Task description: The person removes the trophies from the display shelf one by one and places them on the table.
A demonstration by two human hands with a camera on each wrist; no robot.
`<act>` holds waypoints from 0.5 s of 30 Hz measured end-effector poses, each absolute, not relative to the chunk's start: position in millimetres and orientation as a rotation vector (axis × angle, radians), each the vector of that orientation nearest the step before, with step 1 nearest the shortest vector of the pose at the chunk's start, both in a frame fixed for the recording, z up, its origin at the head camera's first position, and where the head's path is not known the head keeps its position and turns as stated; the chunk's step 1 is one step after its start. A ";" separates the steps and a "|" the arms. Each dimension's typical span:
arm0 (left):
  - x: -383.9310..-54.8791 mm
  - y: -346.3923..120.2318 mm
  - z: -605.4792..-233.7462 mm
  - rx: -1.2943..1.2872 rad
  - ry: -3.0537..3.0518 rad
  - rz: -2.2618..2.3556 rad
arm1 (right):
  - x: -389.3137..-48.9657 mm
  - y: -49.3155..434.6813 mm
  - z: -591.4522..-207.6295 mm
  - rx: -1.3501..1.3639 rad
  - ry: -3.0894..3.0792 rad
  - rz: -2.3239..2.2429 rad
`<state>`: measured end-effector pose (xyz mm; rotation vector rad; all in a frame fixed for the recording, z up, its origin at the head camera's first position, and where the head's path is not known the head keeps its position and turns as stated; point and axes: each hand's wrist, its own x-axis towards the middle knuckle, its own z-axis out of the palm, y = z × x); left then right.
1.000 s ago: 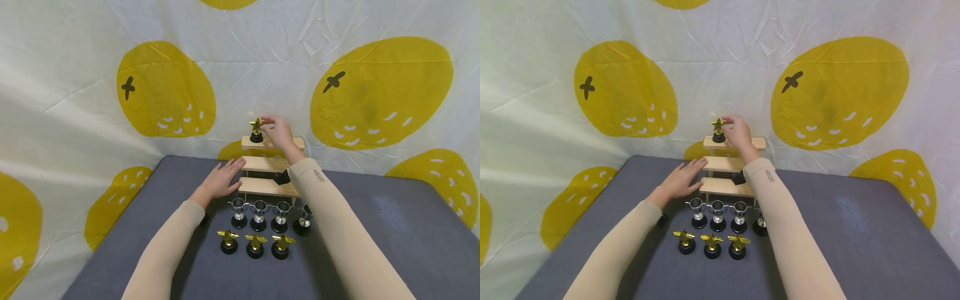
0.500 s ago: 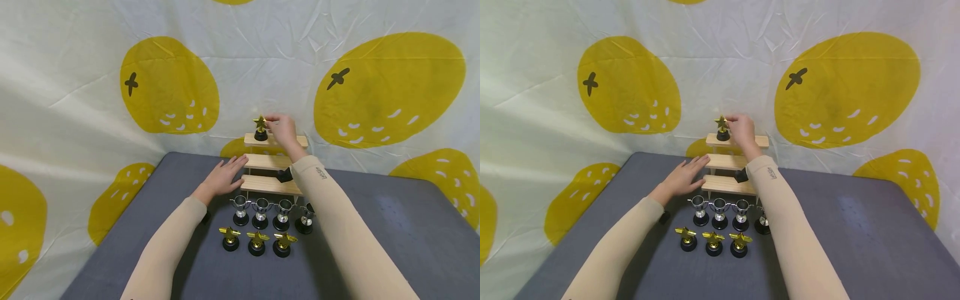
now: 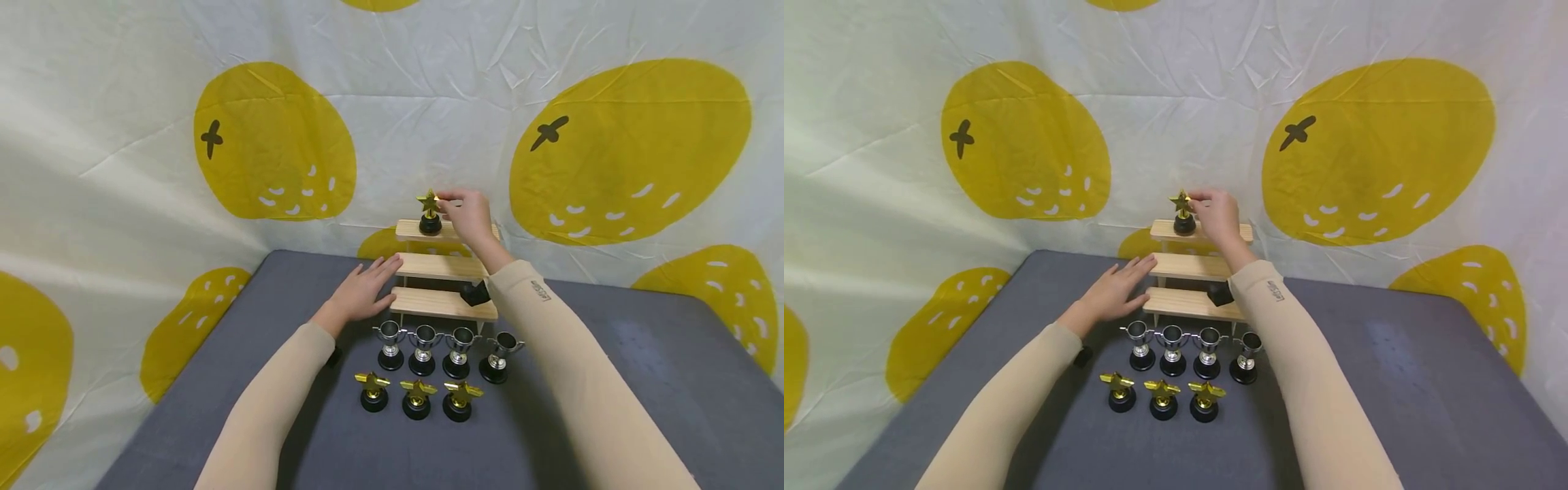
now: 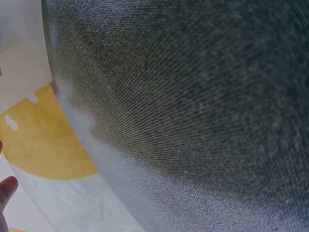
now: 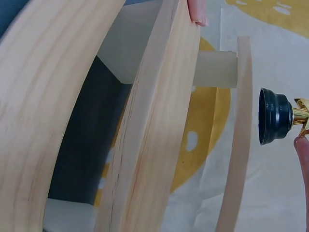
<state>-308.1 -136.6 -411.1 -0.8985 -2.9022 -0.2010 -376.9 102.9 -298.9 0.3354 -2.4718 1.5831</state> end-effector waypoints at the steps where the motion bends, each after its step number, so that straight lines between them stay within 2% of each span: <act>1: -308.0 -137.0 -411.3 -0.897 -2.905 -0.201 | -375.1 103.6 -298.3 0.347 -2.473 1.578; 15: -311.4 -138.6 -415.1 -0.888 -2.902 -0.199 | -353.4 113.5 -294.7 0.447 -2.474 1.566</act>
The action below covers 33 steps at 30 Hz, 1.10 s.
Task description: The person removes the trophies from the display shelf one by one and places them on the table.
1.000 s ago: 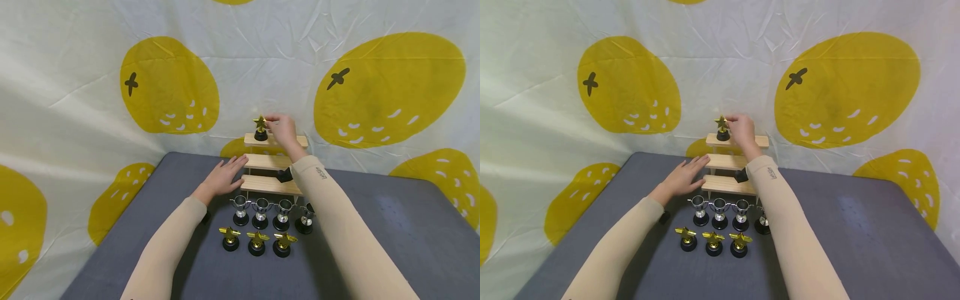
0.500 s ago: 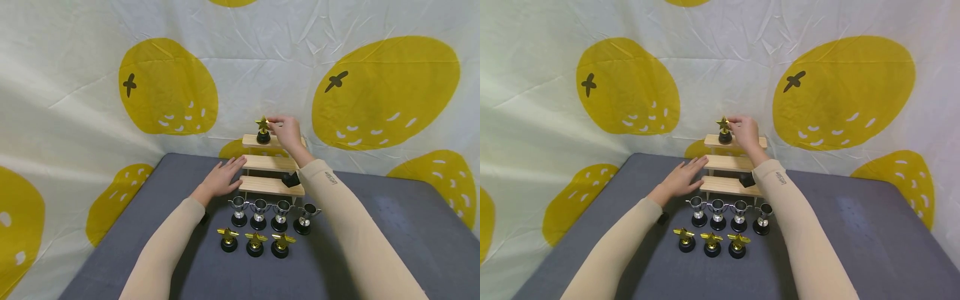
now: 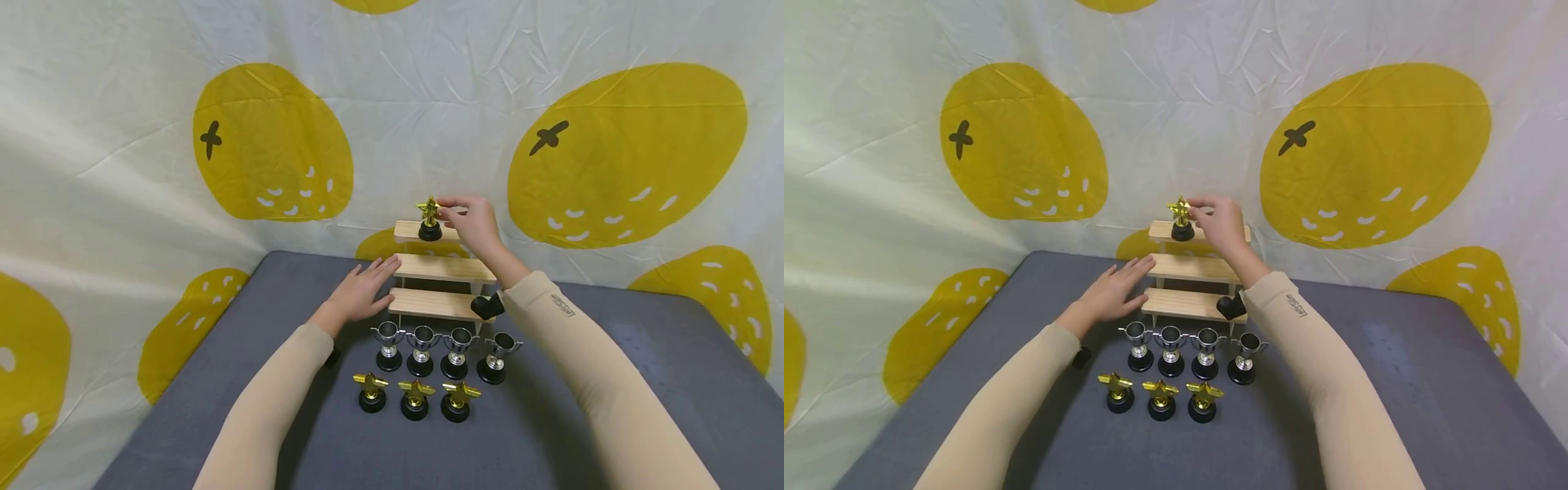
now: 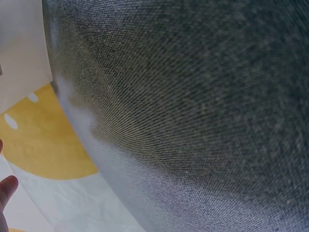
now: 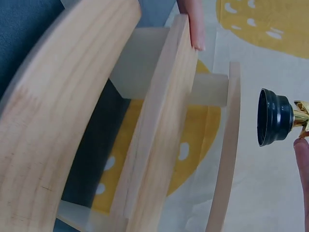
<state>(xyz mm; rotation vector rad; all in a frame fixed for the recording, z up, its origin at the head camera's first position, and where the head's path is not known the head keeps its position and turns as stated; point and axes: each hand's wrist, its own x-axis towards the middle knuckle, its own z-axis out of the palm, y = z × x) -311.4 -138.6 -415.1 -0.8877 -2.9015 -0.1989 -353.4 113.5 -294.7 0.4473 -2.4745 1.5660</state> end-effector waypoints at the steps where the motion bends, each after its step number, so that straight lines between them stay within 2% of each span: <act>1: -311.3 -138.5 -415.3 -0.887 -2.901 -0.199 | -351.9 114.2 -295.1 0.456 -2.473 1.574; 15: -309.5 -138.6 -412.9 -0.898 -2.886 -0.195 | -324.2 126.9 -302.9 0.632 -2.410 1.588; 33: -309.5 -138.4 -414.5 -0.887 -2.891 -0.213 | -291.0 145.1 -304.3 0.674 -2.370 1.493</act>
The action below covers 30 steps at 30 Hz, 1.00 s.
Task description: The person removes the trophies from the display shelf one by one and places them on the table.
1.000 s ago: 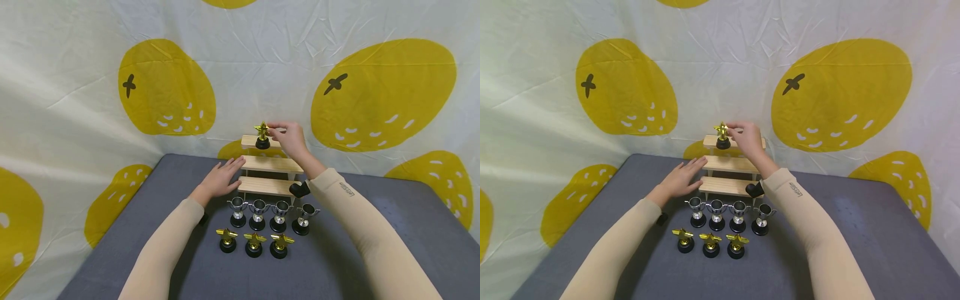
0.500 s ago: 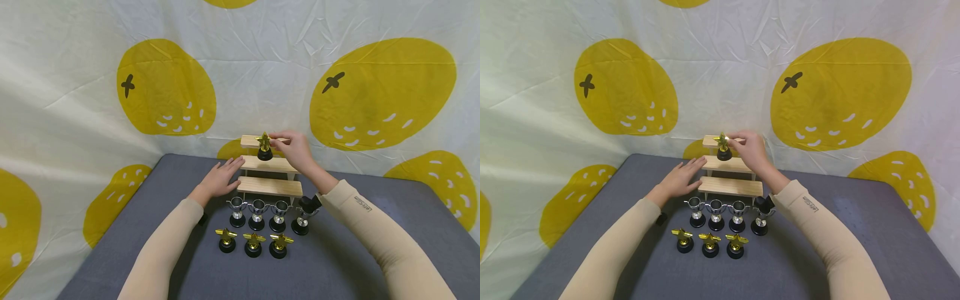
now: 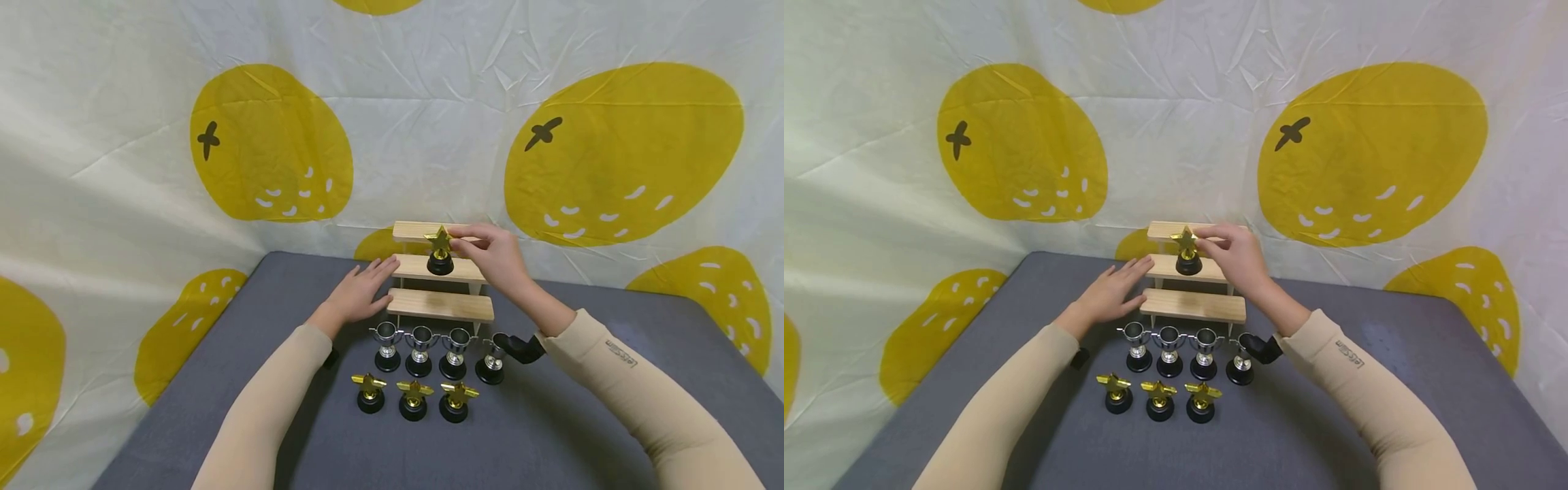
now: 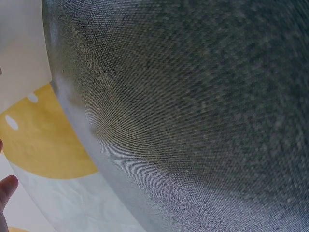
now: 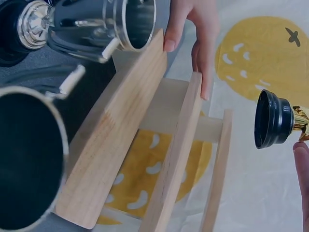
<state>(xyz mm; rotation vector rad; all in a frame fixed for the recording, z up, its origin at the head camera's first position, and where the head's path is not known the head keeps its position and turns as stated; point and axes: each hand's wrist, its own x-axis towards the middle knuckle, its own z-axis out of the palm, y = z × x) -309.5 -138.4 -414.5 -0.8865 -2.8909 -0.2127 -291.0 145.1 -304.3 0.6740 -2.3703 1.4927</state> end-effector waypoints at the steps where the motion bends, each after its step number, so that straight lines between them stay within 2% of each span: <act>1: -309.7 -138.6 -414.2 -0.885 -2.894 -0.208 | -289.4 146.3 -304.2 0.681 -2.367 1.502; 8: -310.3 -140.2 -414.8 -0.895 -2.885 -0.202 | -278.5 153.9 -305.6 0.739 -2.293 1.583; 30: -311.9 -140.8 -412.2 -0.931 -2.852 -0.106 | -230.9 191.1 -314.2 0.728 -2.334 1.447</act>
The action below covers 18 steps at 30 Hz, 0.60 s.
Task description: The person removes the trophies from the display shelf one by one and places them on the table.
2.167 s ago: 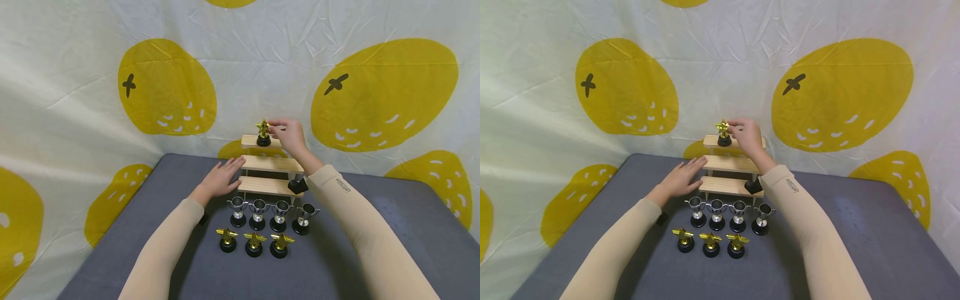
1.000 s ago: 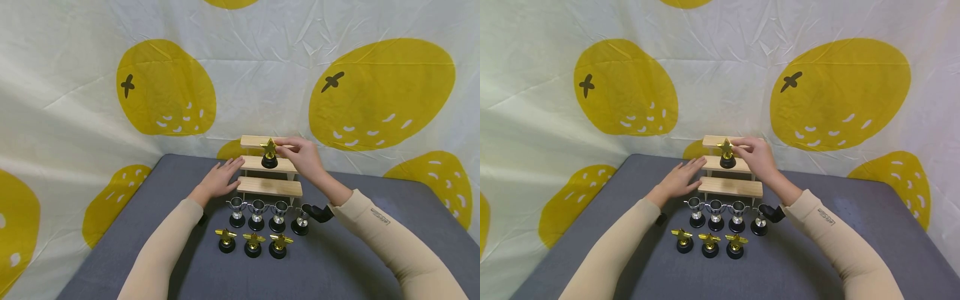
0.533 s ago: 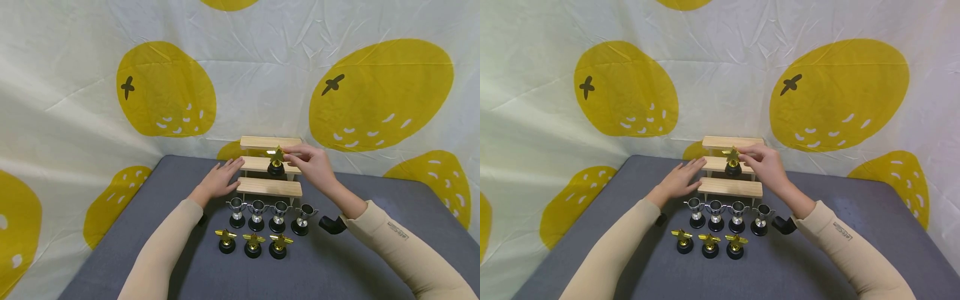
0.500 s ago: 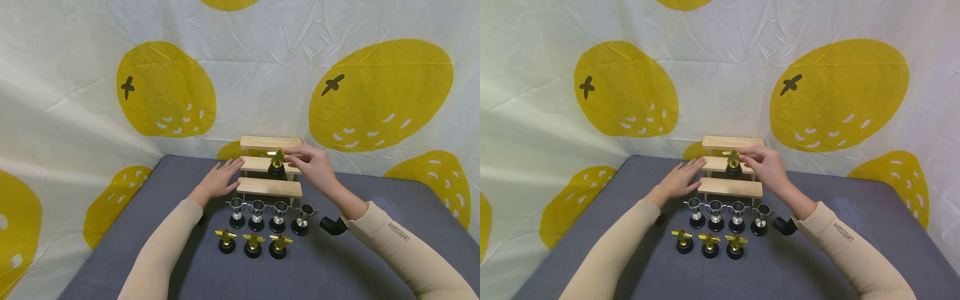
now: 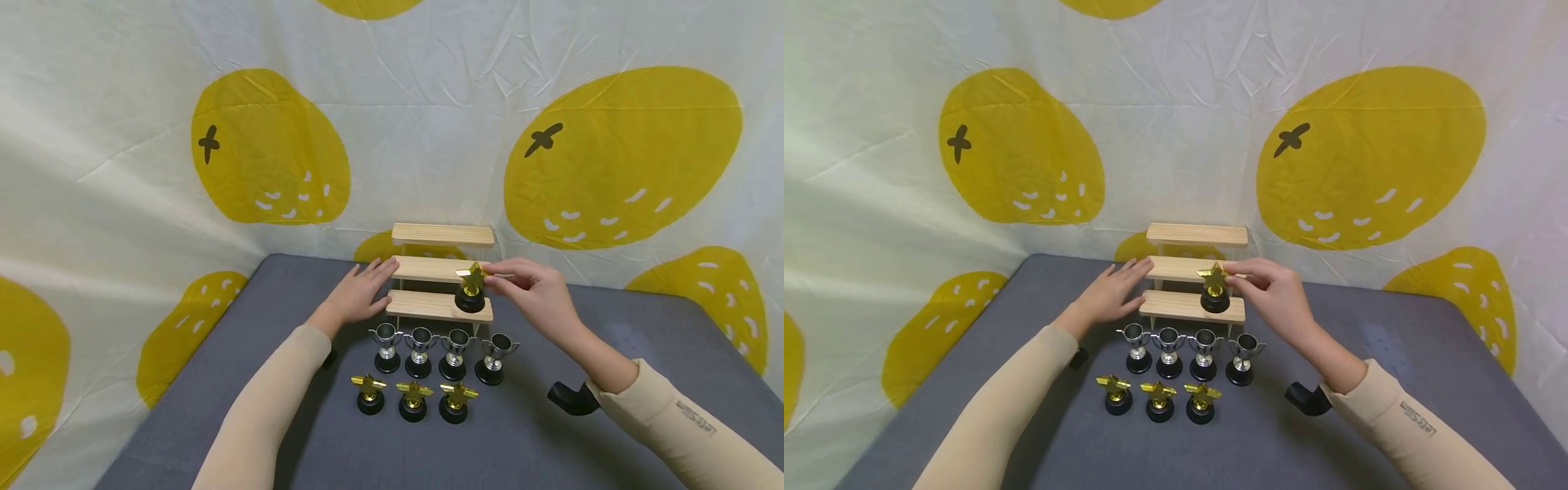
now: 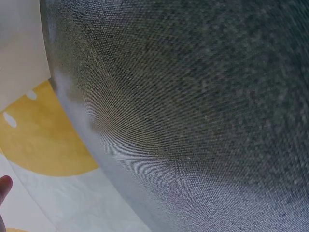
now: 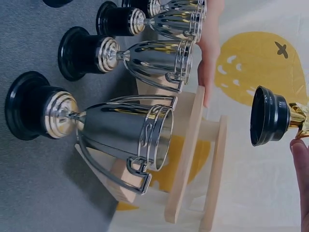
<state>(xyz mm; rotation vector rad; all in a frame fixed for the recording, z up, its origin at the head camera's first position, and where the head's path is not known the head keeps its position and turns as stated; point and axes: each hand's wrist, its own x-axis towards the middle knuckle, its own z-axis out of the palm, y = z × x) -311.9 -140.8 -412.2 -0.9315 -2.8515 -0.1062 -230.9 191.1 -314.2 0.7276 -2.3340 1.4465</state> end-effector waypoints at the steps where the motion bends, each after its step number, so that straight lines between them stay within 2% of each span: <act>1: -312.1 -140.6 -412.3 -0.932 -2.850 -0.106 | -229.0 192.6 -313.8 0.729 -2.328 1.456; 18: -313.0 -139.9 -414.9 -0.908 -2.881 -0.135 | -195.6 218.6 -325.8 0.736 -2.353 1.503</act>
